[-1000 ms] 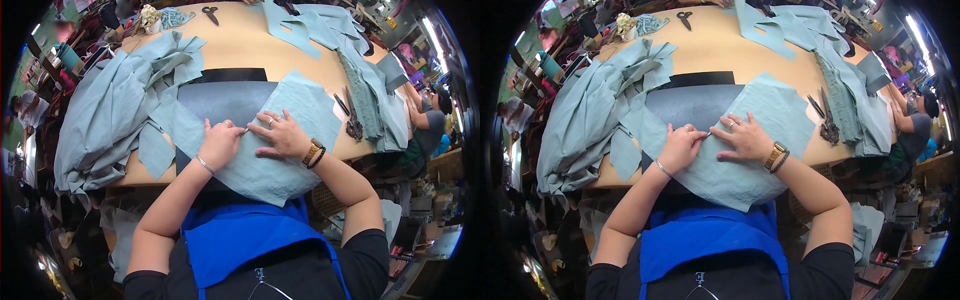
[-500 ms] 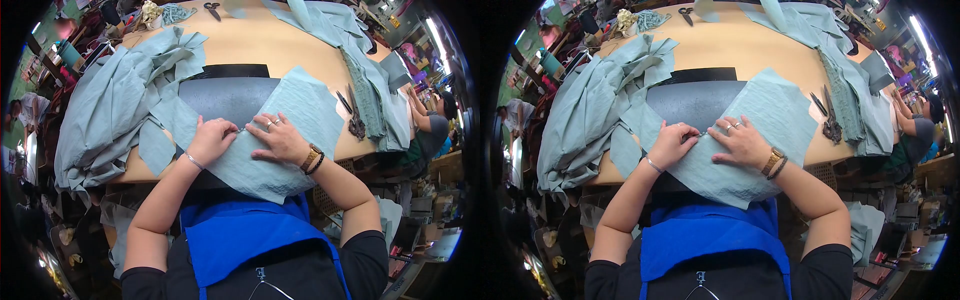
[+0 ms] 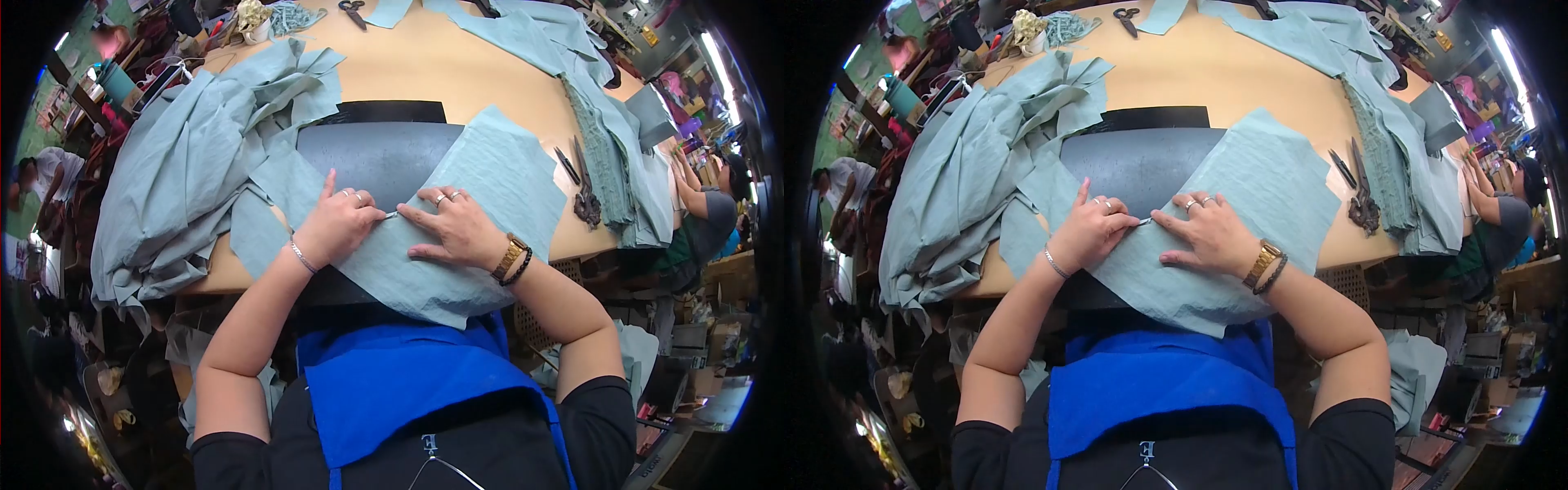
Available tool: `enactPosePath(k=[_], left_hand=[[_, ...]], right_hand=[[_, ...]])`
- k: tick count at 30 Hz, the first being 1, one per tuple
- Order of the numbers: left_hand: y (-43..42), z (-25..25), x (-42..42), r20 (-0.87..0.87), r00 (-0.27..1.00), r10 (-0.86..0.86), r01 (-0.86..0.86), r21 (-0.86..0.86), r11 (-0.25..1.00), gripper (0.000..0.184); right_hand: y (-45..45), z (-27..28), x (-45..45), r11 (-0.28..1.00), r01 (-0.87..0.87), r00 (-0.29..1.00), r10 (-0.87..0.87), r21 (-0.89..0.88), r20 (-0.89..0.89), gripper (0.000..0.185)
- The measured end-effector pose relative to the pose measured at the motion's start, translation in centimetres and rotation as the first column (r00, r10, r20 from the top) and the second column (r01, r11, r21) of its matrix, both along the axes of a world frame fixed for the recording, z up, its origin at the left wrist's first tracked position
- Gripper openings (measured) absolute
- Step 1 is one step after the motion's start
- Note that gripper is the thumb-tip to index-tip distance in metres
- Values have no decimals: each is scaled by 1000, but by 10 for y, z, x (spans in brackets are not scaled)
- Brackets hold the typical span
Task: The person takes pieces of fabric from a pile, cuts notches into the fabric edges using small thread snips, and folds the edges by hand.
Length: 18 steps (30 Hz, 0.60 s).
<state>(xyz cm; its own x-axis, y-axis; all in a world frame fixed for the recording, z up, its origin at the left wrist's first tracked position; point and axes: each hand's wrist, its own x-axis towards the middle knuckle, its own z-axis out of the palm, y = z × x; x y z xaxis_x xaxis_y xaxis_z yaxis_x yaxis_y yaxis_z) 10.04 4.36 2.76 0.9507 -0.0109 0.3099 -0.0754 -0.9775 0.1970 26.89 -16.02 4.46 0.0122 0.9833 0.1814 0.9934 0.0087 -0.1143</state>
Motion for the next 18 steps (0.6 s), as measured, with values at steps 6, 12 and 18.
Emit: enactPosePath(k=[6, 12, 18], left_hand=[[11, 5, -5, 7, 999, -45, 44, 97, 994, 10], [14, 8, -11, 37, 999, -9, 4, 118, 993, 7], [10, 4, -15, 88, 996, 35, -50, 176, 983, 7]], right_hand=[[3, 10, -3, 998, -8, 999, 11, -70, 46, 68], [10, 20, -9, 987, -5, 995, 21, -161, 94, 71], [21, 26, -20, 964, 46, 992, -13, -263, 128, 79]])
